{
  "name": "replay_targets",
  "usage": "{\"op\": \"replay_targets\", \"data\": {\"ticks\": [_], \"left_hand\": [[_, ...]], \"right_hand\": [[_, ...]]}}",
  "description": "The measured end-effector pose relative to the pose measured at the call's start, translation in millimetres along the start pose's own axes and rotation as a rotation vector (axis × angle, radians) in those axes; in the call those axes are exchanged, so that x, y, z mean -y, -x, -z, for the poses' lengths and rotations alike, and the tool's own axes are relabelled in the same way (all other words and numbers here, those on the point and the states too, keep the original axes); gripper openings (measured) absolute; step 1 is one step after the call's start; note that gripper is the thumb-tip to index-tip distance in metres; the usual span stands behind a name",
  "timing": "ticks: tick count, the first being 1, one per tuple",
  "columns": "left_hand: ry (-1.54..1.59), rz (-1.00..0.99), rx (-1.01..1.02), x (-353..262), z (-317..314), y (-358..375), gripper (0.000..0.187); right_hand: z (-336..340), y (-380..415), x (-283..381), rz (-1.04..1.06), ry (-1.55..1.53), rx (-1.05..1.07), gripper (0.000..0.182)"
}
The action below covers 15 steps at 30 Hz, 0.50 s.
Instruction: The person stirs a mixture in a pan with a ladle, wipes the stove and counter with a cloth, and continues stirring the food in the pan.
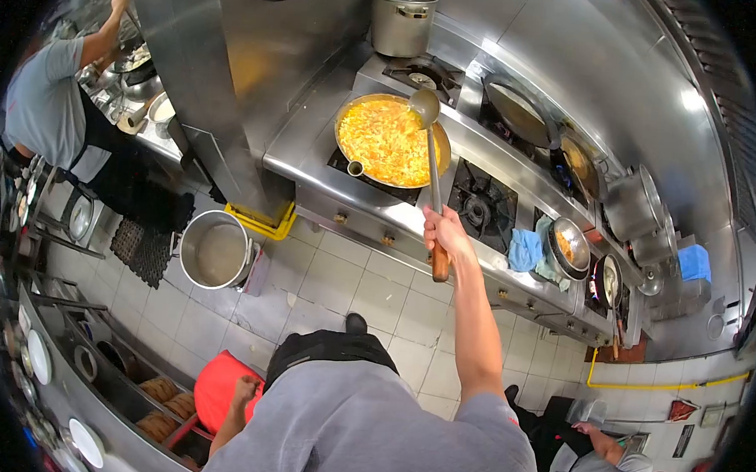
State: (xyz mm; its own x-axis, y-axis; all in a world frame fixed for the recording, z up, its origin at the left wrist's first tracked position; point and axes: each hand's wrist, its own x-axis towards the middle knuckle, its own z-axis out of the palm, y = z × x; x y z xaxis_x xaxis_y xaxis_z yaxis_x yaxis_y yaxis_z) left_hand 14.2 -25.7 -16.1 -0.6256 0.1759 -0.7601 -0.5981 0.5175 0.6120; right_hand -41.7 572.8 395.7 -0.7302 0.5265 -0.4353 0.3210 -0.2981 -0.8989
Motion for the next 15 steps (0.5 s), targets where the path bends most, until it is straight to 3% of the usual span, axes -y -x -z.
{"op": "replay_targets", "data": {"ticks": [5,10,13,15], "left_hand": [[0.056,0.012,-0.036,4,2,9,0.011],[0.09,0.04,0.026,9,9,9,0.011],[0.08,-0.026,0.02,14,9,9,0.01],[0.078,-0.064,0.029,10,11,2,0.01]], "right_hand": [[-3,37,-4,0.131,0.401,-0.085,0.015],[-6,62,-15,0.007,0.87,-0.11,0.024],[9,31,-50,0.152,1.196,-0.136,0.028],[2,40,-44,0.123,1.164,-0.181,0.028]]}}
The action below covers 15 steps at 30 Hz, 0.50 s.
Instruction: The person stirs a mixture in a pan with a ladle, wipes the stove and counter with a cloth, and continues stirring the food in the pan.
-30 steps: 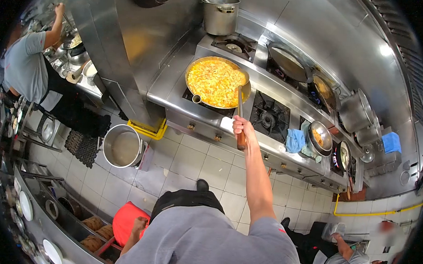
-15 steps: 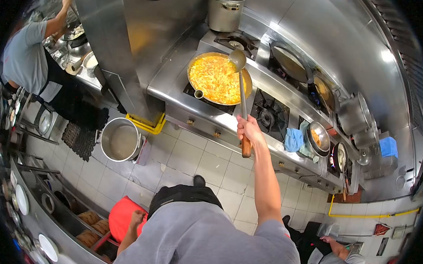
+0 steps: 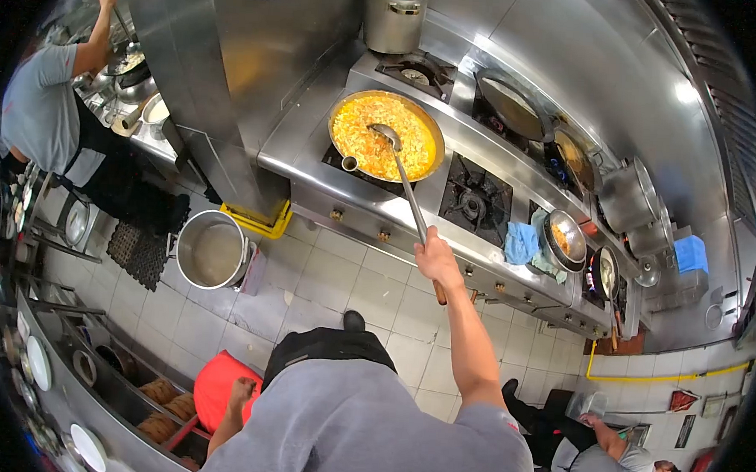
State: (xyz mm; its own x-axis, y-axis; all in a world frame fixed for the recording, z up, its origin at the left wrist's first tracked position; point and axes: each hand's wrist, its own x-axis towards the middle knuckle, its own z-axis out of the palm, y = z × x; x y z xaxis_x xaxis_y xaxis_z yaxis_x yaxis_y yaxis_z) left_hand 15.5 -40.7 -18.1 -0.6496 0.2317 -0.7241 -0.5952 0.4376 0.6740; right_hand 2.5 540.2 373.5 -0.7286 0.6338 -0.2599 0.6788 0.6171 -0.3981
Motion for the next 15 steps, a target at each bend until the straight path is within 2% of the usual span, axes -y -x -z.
{"op": "replay_targets", "data": {"ticks": [4,8,12,15], "left_hand": [[-0.009,0.058,-0.105,-25,4,-3,0.011],[-0.04,0.08,-0.091,-27,10,2,0.013],[-0.091,0.051,-0.068,-22,24,5,0.013],[-0.115,0.011,-0.074,-15,44,2,0.013]], "right_hand": [[-2,3,9,0.04,0.036,-0.131,0.027],[-12,-33,-1,0.108,0.025,-0.246,0.026],[-24,-73,-16,-0.005,0.216,-0.144,0.031],[16,-63,8,-0.075,0.275,-0.072,0.036]]}}
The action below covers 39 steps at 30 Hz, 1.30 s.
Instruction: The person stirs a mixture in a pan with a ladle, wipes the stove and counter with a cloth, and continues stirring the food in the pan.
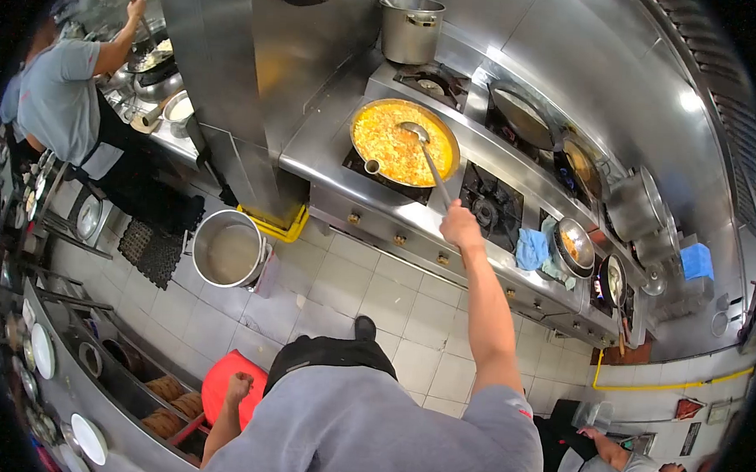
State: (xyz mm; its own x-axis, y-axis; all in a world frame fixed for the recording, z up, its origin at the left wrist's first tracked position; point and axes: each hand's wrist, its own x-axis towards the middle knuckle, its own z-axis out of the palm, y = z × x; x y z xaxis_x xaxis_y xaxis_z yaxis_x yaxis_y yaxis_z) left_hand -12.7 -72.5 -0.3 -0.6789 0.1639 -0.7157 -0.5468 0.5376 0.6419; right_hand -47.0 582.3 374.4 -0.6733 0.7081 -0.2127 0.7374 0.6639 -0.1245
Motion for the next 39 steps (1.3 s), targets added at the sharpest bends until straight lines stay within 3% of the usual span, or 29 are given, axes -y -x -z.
{"op": "replay_targets", "data": {"ticks": [6,10,14,17,19,21,22,26,27,28,29,31,32,33,35,37,39], "left_hand": [[-0.018,0.043,-0.039,15,24,-10,0.011],[-0.065,0.058,0.007,19,27,-12,0.011],[-0.204,0.032,0.0,9,23,-18,0.013],[-0.302,-0.057,-0.002,-1,21,-24,0.017],[-0.358,-0.169,-0.023,0,27,-34,0.02],[-0.428,-0.127,-0.068,-5,31,-38,0.022],[-0.464,-0.105,-0.09,-8,32,-37,0.023],[-0.517,-0.087,-0.033,-19,20,-31,0.027],[-0.558,-0.086,-0.022,-20,12,-28,0.028],[-0.598,-0.083,-0.011,-20,3,-25,0.03],[-0.621,-0.084,0.01,-18,-12,-23,0.032],[-0.664,-0.082,0.048,-14,-50,-22,0.035],[-0.822,-0.214,0.124,12,-74,-43,0.035],[-0.981,-0.344,0.198,30,-93,-57,0.036],[-0.728,-0.055,0.382,0,-147,-25,0.035],[-0.813,-0.234,0.332,-56,-196,35,0.035],[-0.882,-0.428,0.453,-66,-227,43,0.036]], "right_hand": [[-8,3,20,-0.017,-0.094,-0.127,0.035],[-73,-48,-1,-0.011,-0.157,-0.055,0.033],[-74,-25,12,-0.11,-0.341,0.063,0.038],[-102,-31,-12,-0.009,-0.533,0.19,0.045],[-115,-36,-24,-0.01,-0.548,0.122,0.054],[-141,-55,-51,0.025,-0.599,0.037,0.058],[-143,-47,-55,0.032,-0.48,-0.156,0.062],[-169,17,-90,-0.201,-1.22,-0.156,0.044],[-193,41,-106,-0.252,-1.331,-0.141,0.039],[-280,40,-153,-0.096,-1.356,-0.122,0.028],[-301,89,-160,-0.129,-1.45,0.06,0.022],[-389,173,-194,-0.043,-1.231,0.562,0.025],[-391,236,-194,0.036,-1.152,0.763,0.032],[-384,262,-201,-0.025,-1.117,0.765,0.032],[-383,305,-216,-0.145,-1.049,0.779,0.032],[-381,334,-232,-0.265,-0.971,0.793,0.033],[-385,355,-252,-0.395,-0.889,0.801,0.033]]}}
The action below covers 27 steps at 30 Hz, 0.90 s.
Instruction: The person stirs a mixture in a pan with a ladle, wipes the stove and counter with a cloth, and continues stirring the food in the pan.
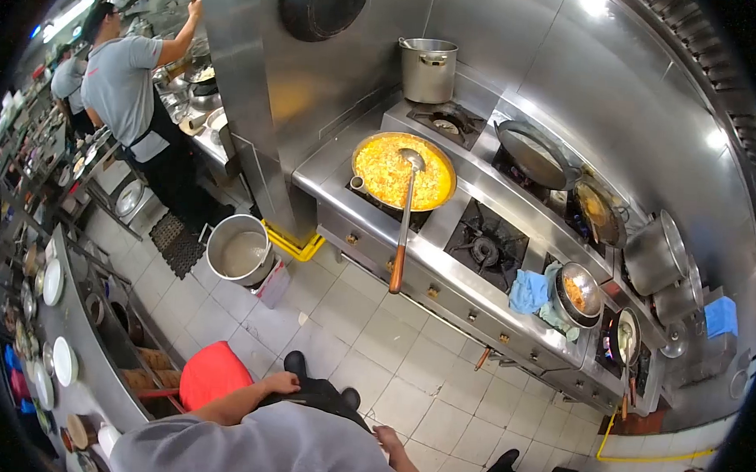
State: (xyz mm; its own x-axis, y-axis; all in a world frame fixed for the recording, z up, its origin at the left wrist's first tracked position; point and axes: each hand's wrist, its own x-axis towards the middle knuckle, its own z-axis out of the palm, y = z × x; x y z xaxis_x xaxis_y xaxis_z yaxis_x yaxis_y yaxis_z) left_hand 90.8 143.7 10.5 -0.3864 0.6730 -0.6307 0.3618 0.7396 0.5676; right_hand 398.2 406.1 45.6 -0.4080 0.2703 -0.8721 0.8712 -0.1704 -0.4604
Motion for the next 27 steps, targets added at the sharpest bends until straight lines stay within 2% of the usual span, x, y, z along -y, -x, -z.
{"op": "replay_targets", "data": {"ticks": [2,4,6,7,10,11,14,15,18,21,24,27], "left_hand": [[-0.029,-0.039,0.052,-31,7,2,0.035],[-0.045,-0.04,0.05,-46,9,0,0.033],[-0.053,-0.019,-0.053,-44,6,-9,0.033],[0.004,0.061,-0.088,-53,11,-1,0.033],[0.057,0.09,-0.107,-44,7,10,0.034],[0.074,0.154,-0.072,-42,4,19,0.038],[-0.125,0.142,-0.003,-19,-15,38,0.042],[-0.184,0.118,0.079,-21,-13,51,0.052],[-0.014,0.33,0.272,-31,-17,82,0.064],[0.296,0.513,0.212,-42,-19,106,0.071],[0.147,0.387,0.038,-17,-38,100,0.068],[0.263,0.408,-0.175,-16,-34,100,0.063]], "right_hand": [[22,-7,-23,-0.161,0.059,-0.035,0.029],[49,-31,-47,-0.31,0.105,0.042,0.031],[72,-47,-50,-0.277,0.113,-0.003,0.024],[85,-61,-52,-0.245,0.055,-0.009,0.025],[96,-73,-35,-0.123,-0.065,-0.077,0.028],[99,-75,-25,-0.073,-0.091,-0.107,0.029],[90,-72,3,0.03,-0.083,-0.007,0.035],[83,-67,13,0.012,-0.075,0.051,0.037],[58,-69,11,-0.045,0.024,0.231,0.038],[33,-28,32,-0.152,0.302,0.459,0.037],[11,-41,4,-0.351,0.41,0.52,0.049],[13,-31,6,-0.35,0.411,0.523,0.05]]}}
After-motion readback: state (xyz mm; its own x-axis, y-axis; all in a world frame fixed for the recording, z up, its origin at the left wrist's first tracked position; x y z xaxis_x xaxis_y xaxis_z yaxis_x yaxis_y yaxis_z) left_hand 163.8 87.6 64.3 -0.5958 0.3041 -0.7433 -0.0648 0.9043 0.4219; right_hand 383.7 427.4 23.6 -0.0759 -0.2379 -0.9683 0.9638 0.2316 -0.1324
